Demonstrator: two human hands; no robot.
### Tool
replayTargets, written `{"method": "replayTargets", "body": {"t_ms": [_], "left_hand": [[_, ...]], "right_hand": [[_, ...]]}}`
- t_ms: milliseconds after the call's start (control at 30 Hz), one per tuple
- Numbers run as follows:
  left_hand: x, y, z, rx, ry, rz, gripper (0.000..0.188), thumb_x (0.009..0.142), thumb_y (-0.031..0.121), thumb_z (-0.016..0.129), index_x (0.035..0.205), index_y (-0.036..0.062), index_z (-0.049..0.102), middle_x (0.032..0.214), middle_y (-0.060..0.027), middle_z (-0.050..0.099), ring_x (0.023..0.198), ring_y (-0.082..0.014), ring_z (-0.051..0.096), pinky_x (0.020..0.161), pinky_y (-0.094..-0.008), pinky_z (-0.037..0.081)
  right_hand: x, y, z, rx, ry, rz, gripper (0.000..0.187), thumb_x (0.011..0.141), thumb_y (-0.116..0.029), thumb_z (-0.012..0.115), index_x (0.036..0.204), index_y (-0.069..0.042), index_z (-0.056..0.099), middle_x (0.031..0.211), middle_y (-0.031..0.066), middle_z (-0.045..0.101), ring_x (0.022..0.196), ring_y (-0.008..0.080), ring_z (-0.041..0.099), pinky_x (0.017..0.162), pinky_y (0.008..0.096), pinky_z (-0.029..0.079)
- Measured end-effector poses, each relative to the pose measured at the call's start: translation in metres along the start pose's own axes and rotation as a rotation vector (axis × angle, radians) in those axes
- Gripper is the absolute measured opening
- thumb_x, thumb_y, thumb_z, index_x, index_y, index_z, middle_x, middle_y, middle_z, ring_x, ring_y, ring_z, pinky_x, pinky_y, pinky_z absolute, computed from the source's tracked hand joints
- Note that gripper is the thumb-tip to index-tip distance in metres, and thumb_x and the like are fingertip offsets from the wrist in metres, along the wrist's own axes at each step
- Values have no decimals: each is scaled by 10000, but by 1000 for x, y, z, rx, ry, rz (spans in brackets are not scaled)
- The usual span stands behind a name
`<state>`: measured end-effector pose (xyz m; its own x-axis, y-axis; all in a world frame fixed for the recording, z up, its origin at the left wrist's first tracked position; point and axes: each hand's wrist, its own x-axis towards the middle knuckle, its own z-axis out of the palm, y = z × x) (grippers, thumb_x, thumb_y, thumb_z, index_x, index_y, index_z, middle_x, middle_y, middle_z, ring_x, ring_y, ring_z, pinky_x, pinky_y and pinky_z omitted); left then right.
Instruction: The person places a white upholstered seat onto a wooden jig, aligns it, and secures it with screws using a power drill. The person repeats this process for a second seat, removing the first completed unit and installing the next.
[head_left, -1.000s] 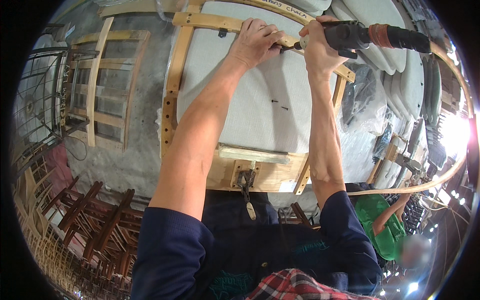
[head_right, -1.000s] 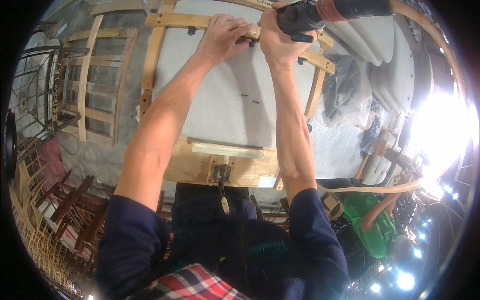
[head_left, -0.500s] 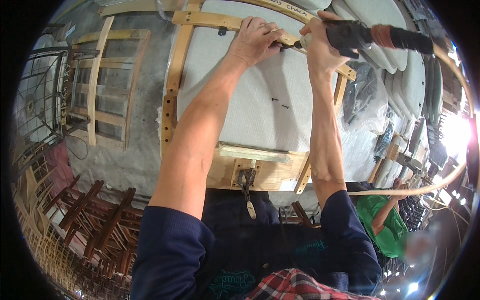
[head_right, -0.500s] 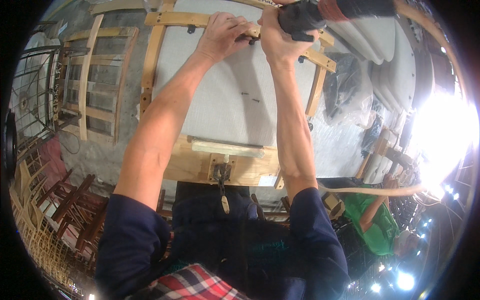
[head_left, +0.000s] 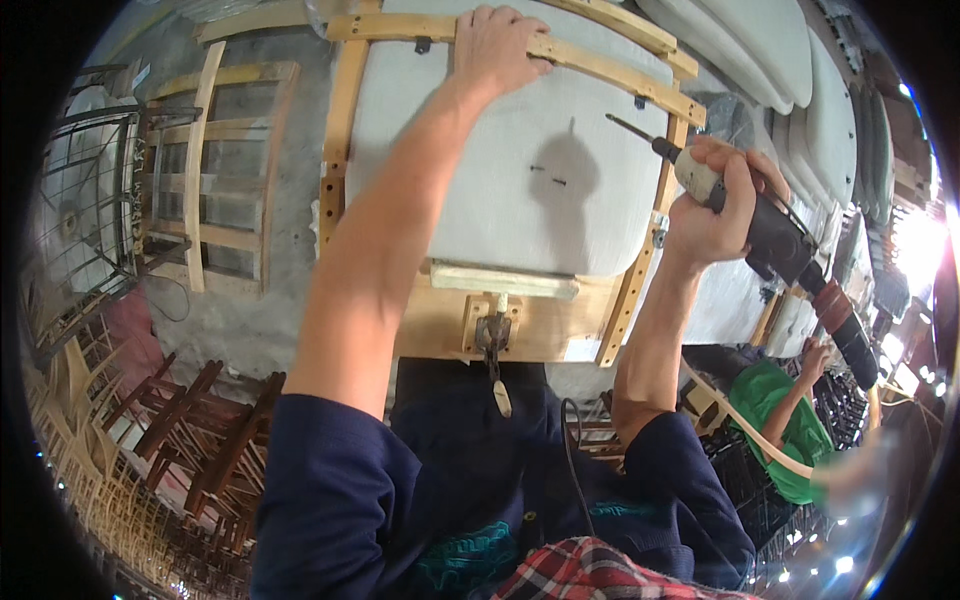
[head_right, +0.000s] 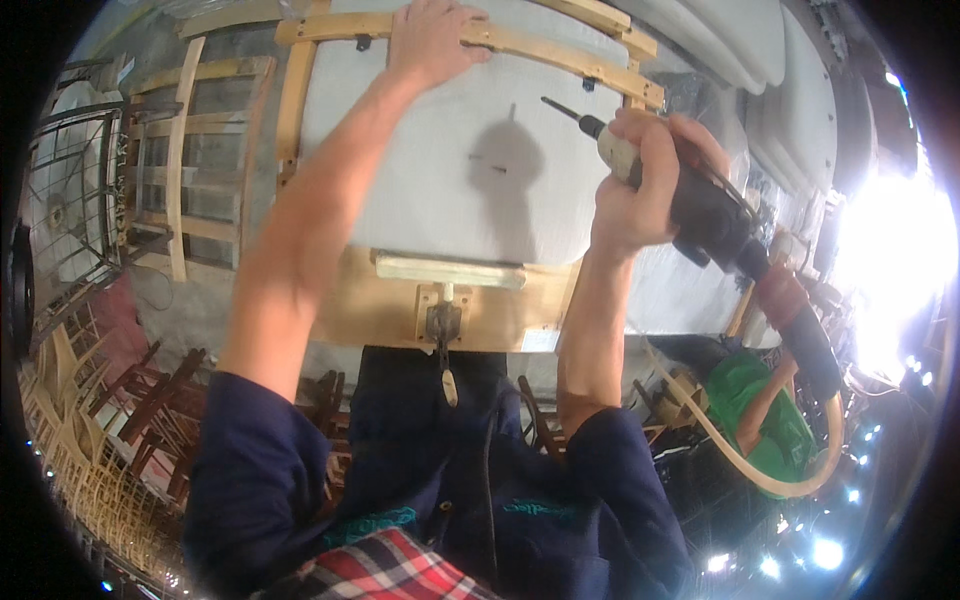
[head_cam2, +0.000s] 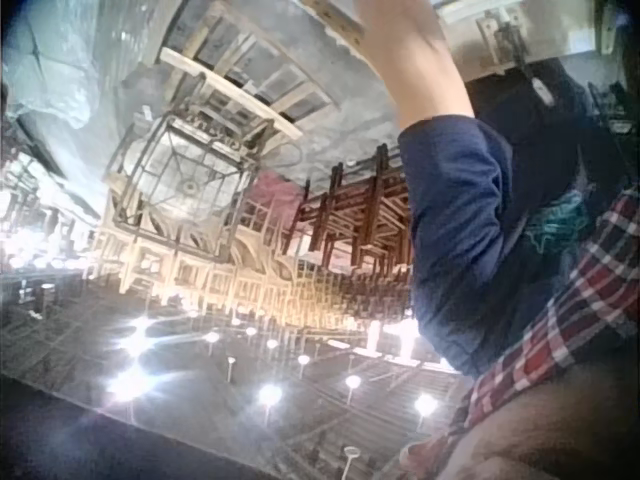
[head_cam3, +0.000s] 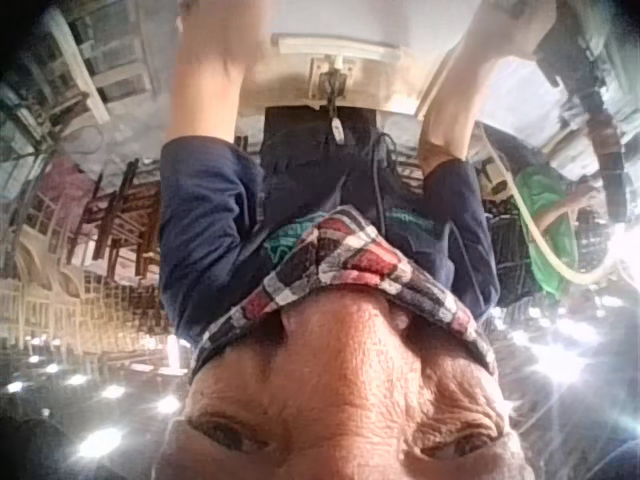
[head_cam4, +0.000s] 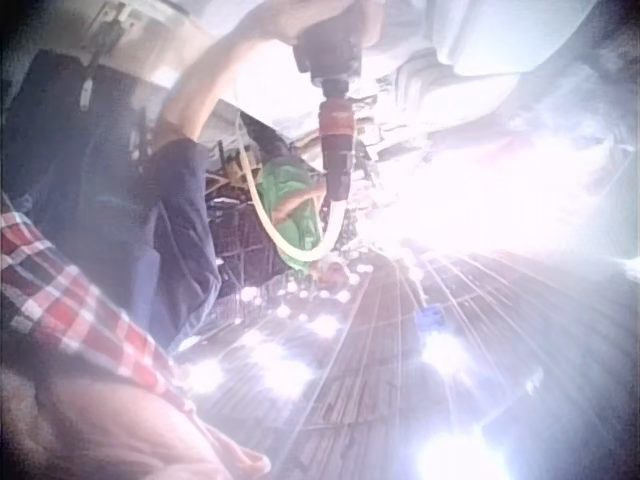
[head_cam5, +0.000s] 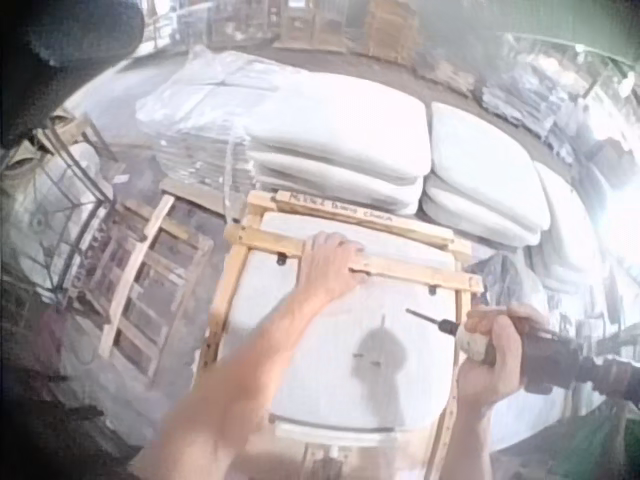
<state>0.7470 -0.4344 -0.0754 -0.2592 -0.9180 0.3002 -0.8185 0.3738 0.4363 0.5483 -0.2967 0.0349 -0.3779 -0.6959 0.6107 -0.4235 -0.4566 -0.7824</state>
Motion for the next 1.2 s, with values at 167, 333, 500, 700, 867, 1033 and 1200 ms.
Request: {"method": "replayTargets", "body": {"t_ms": [167, 333, 500, 700, 867, 1033, 1200], "left_hand": [[-14, -2, 12, -55, 140, 75, 533, 770, 304, 802, 1236, 94, 651, 1183, -132, 635, 1183, -342, 540, 1029, -531, 390], [-87, 10, 9, -86, 266, 17, 297, 898, 297, 755, 1157, 152, 753, 1124, -27, 713, 1120, -267, 602, 1030, -437, 444], [-145, 40, -24, -298, -75, 72, 236, 941, 258, 707, 1085, 80, 768, 1040, -50, 707, 1088, -287, 601, 981, -427, 477], [-142, 44, -21, -278, -215, 92, 195, 952, 188, 677, 1072, 59, 759, 1023, -52, 693, 999, -273, 613, 910, -416, 518], [-123, 82, -28, -769, -192, -387, 208, 1021, 201, 630, 1163, 68, 704, 1029, -39, 675, 983, -201, 624, 912, -368, 534], [-116, 113, -19, -1814, -143, -931, 233, 1042, 228, 631, 1167, 32, 643, 1042, -51, 656, 976, -166, 628, 939, -332, 548], [-111, 132, -6, -2168, -78, -1033, 244, 1020, 186, 661, 1188, 19, 603, 1034, -53, 659, 969, -161, 641, 934, -326, 581]], "right_hand": [[-8, -18, 0, 198, 38, 93, 215, 851, 178, 549, 976, 31, 645, 1004, 113, 621, 787, 225, 706, 787, 340, 565], [-19, -29, -11, 350, 64, 199, 213, 879, 51, 571, 1086, 14, 604, 751, 137, 612, 709, 278, 663, 773, 477, 567], [-27, -26, -21, 300, 69, 190, 254, 849, 123, 540, 1085, 28, 551, 790, 131, 654, 753, 252, 711, 763, 386, 578], [-32, -33, -34, 191, 56, 120, 313, 807, 168, 497, 1078, 28, 568, 800, 125, 644, 750, 252, 702, 786, 378, 567], [-26, -38, -41, 410, 116, 179, 283, 884, 23, 501, 1164, 3, 531, 713, 140, 604, 704, 276, 663, 787, 457, 552], [-25, -39, -46, 575, 168, 218, 282, 917, -62, 489, 1193, -26, 535, 676, 136, 553, 700, 299, 634, 809, 541, 520], [-26, -33, -54, 620, 184, 246, 276, 931, -79, 483, 1198, -46, 548, 684, 131, 547, 720, 299, 629, 822, 543, 509]]}}
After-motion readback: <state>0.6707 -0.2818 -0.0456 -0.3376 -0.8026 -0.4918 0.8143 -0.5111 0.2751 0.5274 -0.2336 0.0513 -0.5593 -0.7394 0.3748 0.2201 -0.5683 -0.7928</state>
